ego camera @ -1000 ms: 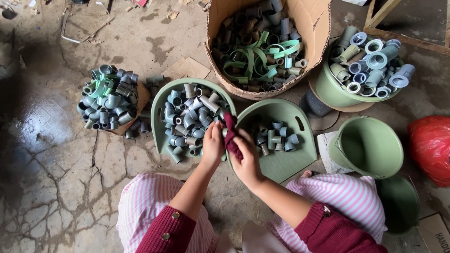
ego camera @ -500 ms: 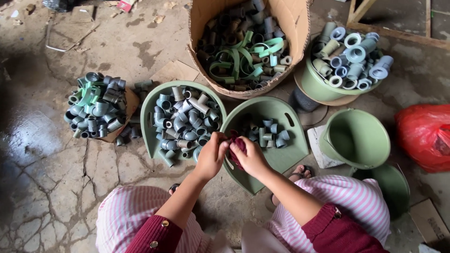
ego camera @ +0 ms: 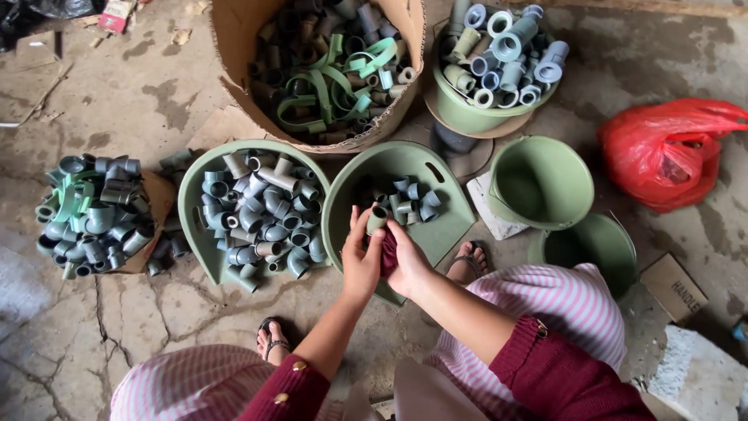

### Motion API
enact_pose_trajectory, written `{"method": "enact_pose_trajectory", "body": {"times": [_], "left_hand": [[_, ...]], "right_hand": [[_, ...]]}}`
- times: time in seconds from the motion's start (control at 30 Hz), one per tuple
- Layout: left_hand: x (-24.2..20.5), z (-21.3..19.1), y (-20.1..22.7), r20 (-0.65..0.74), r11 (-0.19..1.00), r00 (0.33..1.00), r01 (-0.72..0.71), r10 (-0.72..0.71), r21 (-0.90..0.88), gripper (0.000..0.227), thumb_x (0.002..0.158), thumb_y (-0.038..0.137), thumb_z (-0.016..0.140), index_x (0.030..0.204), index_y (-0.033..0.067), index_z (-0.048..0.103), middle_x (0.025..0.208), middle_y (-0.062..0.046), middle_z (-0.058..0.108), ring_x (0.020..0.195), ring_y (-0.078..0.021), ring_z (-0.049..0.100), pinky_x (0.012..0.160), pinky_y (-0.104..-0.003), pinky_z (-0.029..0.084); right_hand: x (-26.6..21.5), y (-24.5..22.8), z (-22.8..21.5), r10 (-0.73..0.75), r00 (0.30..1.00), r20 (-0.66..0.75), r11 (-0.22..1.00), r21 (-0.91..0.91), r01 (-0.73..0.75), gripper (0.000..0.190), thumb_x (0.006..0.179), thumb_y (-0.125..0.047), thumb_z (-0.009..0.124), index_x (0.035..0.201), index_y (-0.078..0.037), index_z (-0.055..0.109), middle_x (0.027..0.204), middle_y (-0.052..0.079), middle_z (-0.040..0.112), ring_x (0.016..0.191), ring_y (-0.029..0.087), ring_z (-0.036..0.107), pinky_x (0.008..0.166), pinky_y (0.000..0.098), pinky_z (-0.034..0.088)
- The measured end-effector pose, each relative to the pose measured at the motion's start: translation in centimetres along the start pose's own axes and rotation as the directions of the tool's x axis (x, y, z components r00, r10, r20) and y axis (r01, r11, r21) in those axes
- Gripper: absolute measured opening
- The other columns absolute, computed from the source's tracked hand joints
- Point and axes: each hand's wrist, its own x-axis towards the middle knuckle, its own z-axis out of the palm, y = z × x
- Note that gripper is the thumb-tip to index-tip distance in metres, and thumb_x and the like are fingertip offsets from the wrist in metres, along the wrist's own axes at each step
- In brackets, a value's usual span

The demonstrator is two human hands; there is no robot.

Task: The person sits on the floor and wipes small gray plastic pipe fittings with a maroon cloth. They pick each fitting from a green basin, wipe it, and place it into a cardboard box. The process repeats continuously.

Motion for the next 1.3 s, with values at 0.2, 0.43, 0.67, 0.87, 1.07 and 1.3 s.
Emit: {"method": "enact_pose_trajectory", "body": {"times": [0.2, 0.43, 0.67, 0.87, 1.07, 1.3], "left_hand": [[1.6, 2.4, -2.5, 0.120, 0.985, 0.978, -0.175, 0.172, 0.014, 0.031, 0.077, 0.012, 0.064, 0.107, 0.0082, 0.056, 0.125, -0.012, 0.046, 0.123, -0.0407, 0.024, 0.097, -0.052, 0.020], [1.8, 3.2, -5.7, 0.193, 0.944, 0.979, 0.122, -0.064, -0.307, 0.038, 0.070, 0.005, 0.070, 0.105, -0.0005, 0.056, 0.105, -0.012, 0.059, 0.107, -0.0207, 0.049, 0.097, -0.038, 0.031], [-0.3, 2.3, -17.8, 0.167, 0.393, 0.565, 0.729, -0.808, -0.561, 0.031, 0.079, 0.028, 0.066, 0.105, 0.0128, 0.057, 0.102, -0.003, 0.058, 0.103, -0.0248, 0.055, 0.085, -0.038, 0.035], [1.5, 2.3, -21.1, 0.203, 0.300, 0.374, 0.899, -0.905, -0.318, 0.050, 0.080, 0.042, 0.061, 0.120, 0.0168, 0.046, 0.114, -0.004, 0.056, 0.107, -0.0259, 0.052, 0.073, -0.036, 0.026], [6.4, 3.7, -15.2, 0.416, 0.327, 0.567, 0.790, -0.711, -0.518, 0.072, 0.086, 0.047, 0.047, 0.137, 0.0101, 0.012, 0.141, -0.009, 0.022, 0.130, -0.0339, 0.018, 0.100, -0.052, 0.003], [6.7, 2.3, -10.7, -0.416, 0.712, 0.638, 0.312, -0.648, -0.630, 0.023, 0.088, 0.019, 0.044, 0.110, 0.0154, 0.050, 0.088, 0.006, 0.054, 0.071, -0.0069, 0.052, 0.058, -0.021, 0.035]], "right_hand": [[-1.4, -2.9, -0.4, -0.026, 0.999, -0.043, 1.000, -0.010, 0.026, 0.028, 0.079, -0.030, 0.064, 0.077, -0.003, 0.055, 0.063, 0.007, 0.057, 0.049, 0.014, 0.051, 0.053, 0.0274, 0.045], [-0.3, -3.8, -0.2, -0.158, 0.984, 0.077, 0.982, -0.090, 0.165, 0.026, 0.077, -0.021, 0.067, 0.088, 0.000, 0.055, 0.067, 0.006, 0.056, 0.050, 0.007, 0.050, 0.050, 0.0206, 0.045], [-2.5, -8.4, 2.1, -0.382, 0.908, -0.172, 0.916, 0.061, 0.397, 0.021, 0.077, -0.028, 0.063, 0.079, -0.013, 0.048, 0.069, 0.001, 0.050, 0.059, 0.012, 0.045, 0.052, 0.0205, 0.034], [-2.8, -12.4, 3.0, -0.385, 0.917, -0.107, 0.884, 0.243, 0.400, 0.019, 0.073, -0.024, 0.065, 0.072, -0.012, 0.051, 0.068, 0.003, 0.052, 0.059, 0.016, 0.044, 0.056, 0.0264, 0.037], [-2.0, -12.7, 3.8, -0.273, 0.961, -0.049, 0.927, 0.252, 0.277, 0.018, 0.073, -0.025, 0.065, 0.072, -0.012, 0.053, 0.065, 0.004, 0.052, 0.060, 0.017, 0.045, 0.056, 0.0261, 0.036], [-2.1, -15.5, 5.0, -0.280, 0.960, 0.015, 0.918, 0.298, 0.263, 0.012, 0.073, -0.024, 0.065, 0.075, -0.015, 0.057, 0.070, 0.002, 0.057, 0.060, 0.018, 0.046, 0.059, 0.0279, 0.037]]}}
